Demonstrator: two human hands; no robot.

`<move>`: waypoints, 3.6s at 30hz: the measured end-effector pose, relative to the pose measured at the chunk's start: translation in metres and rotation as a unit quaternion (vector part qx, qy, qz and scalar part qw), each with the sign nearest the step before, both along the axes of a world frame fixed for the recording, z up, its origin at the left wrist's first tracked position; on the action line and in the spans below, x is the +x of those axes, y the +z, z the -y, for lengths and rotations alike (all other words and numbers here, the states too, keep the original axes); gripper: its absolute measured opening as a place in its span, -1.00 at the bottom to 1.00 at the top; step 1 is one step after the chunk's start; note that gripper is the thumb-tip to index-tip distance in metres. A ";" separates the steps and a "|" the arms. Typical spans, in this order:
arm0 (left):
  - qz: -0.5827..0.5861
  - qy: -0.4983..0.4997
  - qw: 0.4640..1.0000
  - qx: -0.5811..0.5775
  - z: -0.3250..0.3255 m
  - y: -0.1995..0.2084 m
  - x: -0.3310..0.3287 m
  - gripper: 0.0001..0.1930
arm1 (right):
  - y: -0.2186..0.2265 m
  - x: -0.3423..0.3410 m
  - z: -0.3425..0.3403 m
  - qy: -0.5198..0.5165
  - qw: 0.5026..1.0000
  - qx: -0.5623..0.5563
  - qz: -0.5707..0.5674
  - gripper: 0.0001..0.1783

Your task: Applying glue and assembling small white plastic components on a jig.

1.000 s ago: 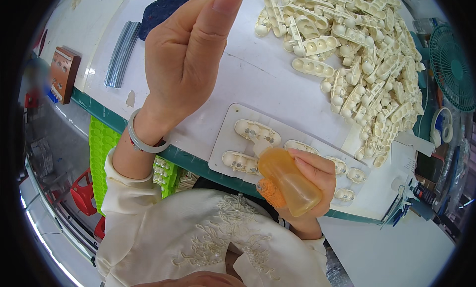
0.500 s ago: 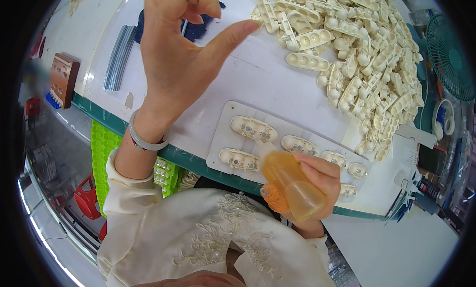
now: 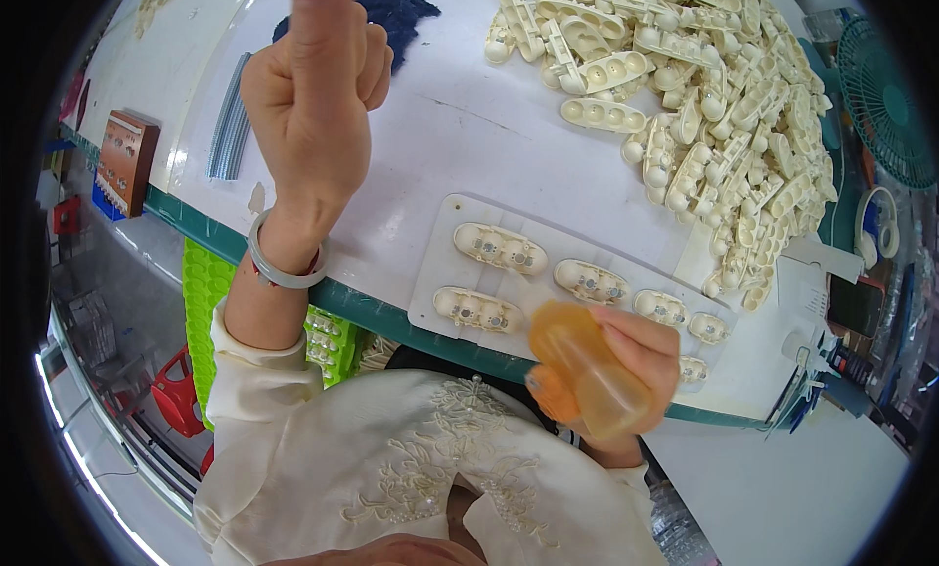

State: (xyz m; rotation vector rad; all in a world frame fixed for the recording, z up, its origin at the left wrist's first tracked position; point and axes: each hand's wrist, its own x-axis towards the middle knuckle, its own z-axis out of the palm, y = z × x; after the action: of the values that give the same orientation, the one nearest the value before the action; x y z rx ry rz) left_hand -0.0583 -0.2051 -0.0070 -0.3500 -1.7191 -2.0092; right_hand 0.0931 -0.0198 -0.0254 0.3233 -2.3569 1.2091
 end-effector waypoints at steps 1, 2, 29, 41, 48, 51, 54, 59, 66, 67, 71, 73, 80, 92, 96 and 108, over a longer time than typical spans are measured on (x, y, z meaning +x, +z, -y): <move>0.000 -0.002 1.000 0.000 0.000 -0.001 -0.001 -0.46 | -0.004 0.005 -0.006 -0.016 1.000 0.001 -0.020 -0.55; 0.003 -0.009 1.000 0.010 -0.001 -0.001 -0.002 -0.47 | -0.007 0.009 -0.010 -0.034 0.999 0.003 -0.039 -0.55; -0.007 -0.043 0.996 -0.083 0.011 -0.024 -0.009 -0.45 | -0.004 0.016 -0.016 -0.012 0.999 0.038 -0.015 -0.51; -0.010 0.126 0.952 -0.278 0.003 -0.019 -0.010 -0.57 | -0.011 0.036 -0.055 -0.034 0.999 0.037 -0.001 -0.54; -0.036 0.098 0.964 -0.246 0.003 -0.028 -0.010 -0.46 | -0.014 0.030 -0.044 -0.057 0.998 0.029 -0.017 -0.55; 0.013 0.038 0.981 -0.190 0.012 -0.030 -0.012 -0.48 | -0.013 0.030 -0.045 -0.054 0.998 0.023 -0.011 -0.58; 0.059 -0.031 0.991 -0.113 0.006 -0.024 -0.012 -0.50 | -0.014 0.038 -0.057 -0.034 0.998 0.040 -0.019 -0.55; 0.043 0.084 0.966 -0.242 -0.006 -0.021 -0.016 -0.51 | -0.016 0.038 -0.058 -0.079 0.996 0.034 -0.013 -0.44; -0.039 0.109 0.953 -0.281 0.000 -0.023 -0.010 -0.43 | -0.020 0.032 -0.047 -0.061 0.997 0.026 -0.038 -0.46; -0.014 0.106 0.957 -0.270 -0.002 -0.023 -0.008 -0.43 | -0.020 0.032 -0.047 -0.063 0.997 0.033 -0.037 -0.46; 0.010 0.104 0.966 -0.236 0.000 -0.023 -0.008 -0.43 | -0.010 0.035 -0.052 -0.048 0.996 0.072 -0.020 -0.46; 0.006 0.082 0.973 -0.217 -0.002 -0.020 -0.008 -0.44 | -0.015 0.044 -0.058 -0.053 0.997 0.046 -0.023 -0.46; 0.054 0.015 0.988 -0.143 -0.003 -0.017 -0.010 -0.39 | -0.021 0.051 -0.061 -0.084 0.996 0.025 -0.025 -0.48; 0.045 -0.025 0.995 -0.090 0.001 -0.020 -0.014 -0.49 | -0.025 0.056 -0.069 -0.080 0.996 0.021 -0.038 -0.50; -0.044 0.110 0.986 -0.117 -0.023 -0.019 -0.015 -0.72 | -0.025 0.053 -0.063 -0.123 0.992 0.012 -0.035 -0.49; 0.041 0.026 0.975 -0.216 -0.005 -0.018 -0.007 -0.61 | -0.024 0.068 -0.090 -0.094 0.992 0.080 -0.030 -0.45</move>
State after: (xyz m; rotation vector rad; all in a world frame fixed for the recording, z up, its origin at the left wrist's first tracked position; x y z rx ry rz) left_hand -0.0655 -0.1998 -0.0253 -0.3601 -2.1926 -1.6191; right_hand 0.1614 0.0703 -0.0494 0.1813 -2.3770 0.9129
